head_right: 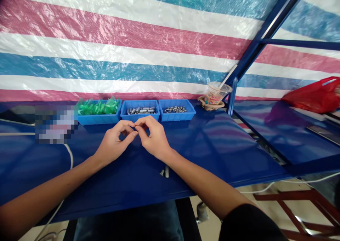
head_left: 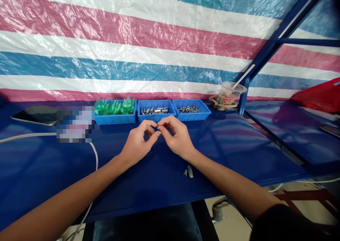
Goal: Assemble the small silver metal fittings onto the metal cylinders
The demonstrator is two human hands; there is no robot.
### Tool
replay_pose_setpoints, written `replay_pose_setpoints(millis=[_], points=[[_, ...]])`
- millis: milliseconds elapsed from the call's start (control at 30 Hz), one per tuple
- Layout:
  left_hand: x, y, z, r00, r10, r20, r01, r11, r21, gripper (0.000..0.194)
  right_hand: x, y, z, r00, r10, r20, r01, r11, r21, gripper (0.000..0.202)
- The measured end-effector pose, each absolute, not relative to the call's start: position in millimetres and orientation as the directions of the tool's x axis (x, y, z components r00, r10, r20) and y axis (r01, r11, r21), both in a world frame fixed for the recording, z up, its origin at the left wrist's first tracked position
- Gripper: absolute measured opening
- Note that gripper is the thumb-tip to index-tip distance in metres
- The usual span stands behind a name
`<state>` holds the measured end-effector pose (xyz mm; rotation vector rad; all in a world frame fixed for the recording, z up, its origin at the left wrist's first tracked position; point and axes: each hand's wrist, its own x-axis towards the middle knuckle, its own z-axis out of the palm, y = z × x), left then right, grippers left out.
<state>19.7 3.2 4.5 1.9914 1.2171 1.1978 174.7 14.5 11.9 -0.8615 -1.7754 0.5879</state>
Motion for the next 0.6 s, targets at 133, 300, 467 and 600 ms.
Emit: replay_pose_setpoints(millis=[133, 300, 467, 600], points=[[25, -9, 7, 0.421, 0.823, 0.382, 0.459, -0.556, 0.693, 0.017, 197, 22, 29, -0.033, 0.42, 0.907, 0.521, 0.782, -0.343, 0.009], [43, -36, 10, 0.78, 0.553, 0.293, 0.413, -0.807, 0.422, 0.023, 236, 59, 40, 0.003, 0.498, 0.867, 0.848, 0.458, -0.266, 0.012], [57, -49, 0, 0.841, 0.45, 0.3, 0.404, -0.891, 0.207, 0.022, 238, 72, 30, 0.009, 0.622, 0.783, 0.908, 0.323, -0.267, 0.015], [56, -44, -4, 0.807, 0.514, 0.292, 0.474, -0.858, 0.198, 0.015, 214, 56, 22, -0.125, 0.671, 0.731, 0.821, 0.484, -0.304, 0.01]])
